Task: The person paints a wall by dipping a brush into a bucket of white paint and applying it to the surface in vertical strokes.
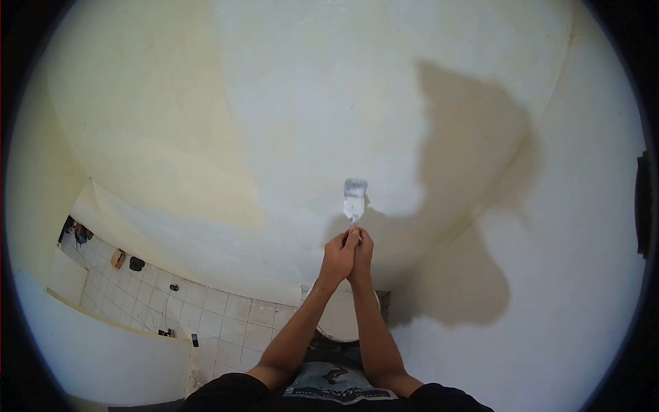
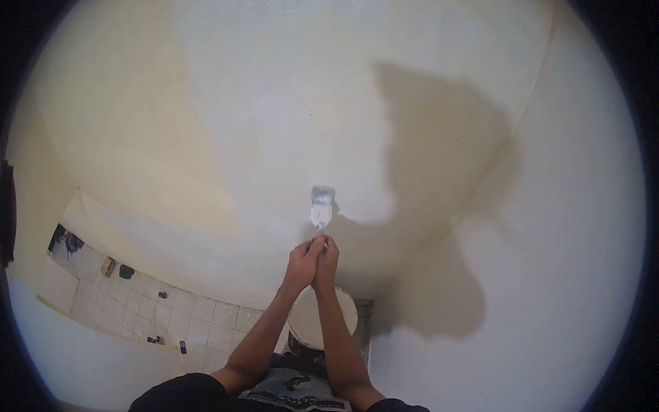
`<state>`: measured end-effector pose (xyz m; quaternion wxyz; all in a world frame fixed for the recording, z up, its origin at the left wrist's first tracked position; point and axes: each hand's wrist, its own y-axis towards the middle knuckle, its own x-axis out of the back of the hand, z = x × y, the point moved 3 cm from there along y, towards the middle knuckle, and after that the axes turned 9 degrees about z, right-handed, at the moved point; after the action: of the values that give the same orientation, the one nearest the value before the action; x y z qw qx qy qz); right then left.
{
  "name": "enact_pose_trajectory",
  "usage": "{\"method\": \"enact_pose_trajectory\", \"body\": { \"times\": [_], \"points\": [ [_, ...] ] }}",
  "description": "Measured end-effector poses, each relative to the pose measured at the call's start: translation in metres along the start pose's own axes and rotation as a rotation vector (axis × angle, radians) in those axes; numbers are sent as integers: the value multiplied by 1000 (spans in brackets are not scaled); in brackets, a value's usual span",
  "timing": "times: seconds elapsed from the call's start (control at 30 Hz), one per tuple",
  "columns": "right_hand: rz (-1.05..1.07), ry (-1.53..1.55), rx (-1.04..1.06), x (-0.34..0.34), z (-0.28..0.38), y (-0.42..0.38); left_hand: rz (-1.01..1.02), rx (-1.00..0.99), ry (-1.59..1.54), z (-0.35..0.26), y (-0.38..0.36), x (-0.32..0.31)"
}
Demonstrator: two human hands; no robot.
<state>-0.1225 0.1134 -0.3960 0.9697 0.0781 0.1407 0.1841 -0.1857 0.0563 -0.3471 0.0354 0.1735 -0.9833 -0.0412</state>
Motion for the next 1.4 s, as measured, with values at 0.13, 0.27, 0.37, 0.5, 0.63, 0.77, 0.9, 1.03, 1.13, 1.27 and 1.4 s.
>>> {"method": "enact_pose_trajectory", "body": {
  "times": [0.13,0.27,0.37,0.5,0.63,0.77,0.9,1.03,1.13,1.27,1.4],
  "points": [
    [-46,51,-247,-6,-51,-19,80,282,235,25,-5,23],
    [4,6,-36,-18,-22,-18,83,135,106,-1,-10,30],
    [35,-76,82,-46,42,3,39,-54,20,-47,-3,39],
    [43,-41,124,-61,78,15,76,-99,-23,-73,1,49],
    [28,32,87,-59,31,3,9,-101,-25,-31,-3,51],
    [-31,75,-134,-42,-81,-17,-2,200,126,56,-6,58],
    [-63,-67,-192,-42,-116,-33,33,335,169,87,-15,70],
    [-15,-85,-82,-56,-90,-31,10,117,-2,60,-20,77],
    [8,41,-39,-80,-27,-19,-6,-84,-166,24,-18,82],
    [71,-65,122,-93,4,-17,27,-119,-194,9,-20,90],
    [48,-12,-51,-90,-39,-5,-82,-17,-128,36,-4,91]
  ]
}}
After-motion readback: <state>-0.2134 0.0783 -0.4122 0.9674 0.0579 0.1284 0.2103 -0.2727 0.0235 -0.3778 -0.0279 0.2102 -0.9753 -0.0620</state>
